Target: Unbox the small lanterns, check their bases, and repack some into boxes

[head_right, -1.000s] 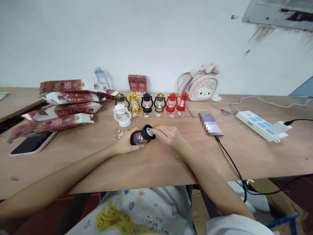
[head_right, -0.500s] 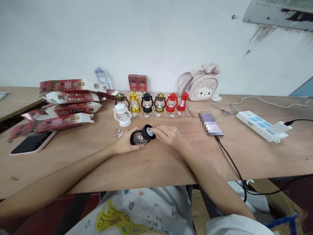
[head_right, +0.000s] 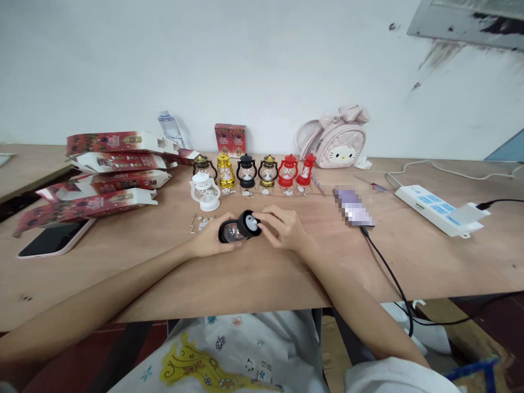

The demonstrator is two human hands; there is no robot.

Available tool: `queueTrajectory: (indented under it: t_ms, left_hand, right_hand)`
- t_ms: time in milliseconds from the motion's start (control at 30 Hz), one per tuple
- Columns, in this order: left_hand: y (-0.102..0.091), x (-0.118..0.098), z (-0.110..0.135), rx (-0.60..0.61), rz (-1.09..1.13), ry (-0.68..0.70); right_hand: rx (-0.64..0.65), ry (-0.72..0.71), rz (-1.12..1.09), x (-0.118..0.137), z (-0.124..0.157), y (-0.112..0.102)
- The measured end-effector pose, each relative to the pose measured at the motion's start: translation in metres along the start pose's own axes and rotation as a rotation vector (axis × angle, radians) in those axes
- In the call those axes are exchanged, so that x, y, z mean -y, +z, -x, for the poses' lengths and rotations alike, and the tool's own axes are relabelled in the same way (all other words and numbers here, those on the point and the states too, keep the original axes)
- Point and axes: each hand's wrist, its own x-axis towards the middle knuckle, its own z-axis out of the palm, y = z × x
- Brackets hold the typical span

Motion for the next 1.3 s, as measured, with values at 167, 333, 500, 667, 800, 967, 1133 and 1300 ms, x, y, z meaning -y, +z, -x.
queueTrajectory:
  t_ms: [167, 333, 500, 667, 800, 967, 1133, 1300]
  left_hand:
    - [-0.0005, -0.0002, -0.0003, -0.001, -0.013, 0.000]
    - [0.0006, 0.0018, -0.0009, -0.009, -0.021, 0.016]
    - [0.0005, 0.0021, -0.0003, -0.010, -0.016, 0.019]
    - [0.0000, 0.0020, -0.0007, -0.007, -0.022, 0.012]
    - [0.0000, 0.0017, -0.0012, -0.008, -0.019, 0.001]
    - [0.0003, 0.0030, -0.0012, -0.020, -0.007, 0.014]
    - [0.0004, 0.0050, -0.0009, -0.026, -0.005, 0.038]
    - [0.0005, 0.0055, -0.0006, -0.026, -0.005, 0.054]
  right_hand:
    - [-0.047, 0.019, -0.042, 0.0041, -0.0027, -0.0006]
    - [-0.081, 0.002, -0.019, 0.0026, -0.0026, 0.0017]
    - [-0.085, -0.027, 0.003, -0.0002, 0.0001, 0.0029]
    - [-0.087, -0.040, 0.024, -0.0020, 0.0008, 0.0030]
    - [-0.065, -0.046, 0.021, -0.0007, -0.0013, 0.0035]
    - [-0.017, -0.032, 0.044, 0.0021, -0.0038, 0.0034]
    - [0.035, -0.041, 0.084, 0.0002, -0.0030, 0.0019]
    - [0.054, -0.051, 0.095, -0.0032, -0.0027, 0.0015]
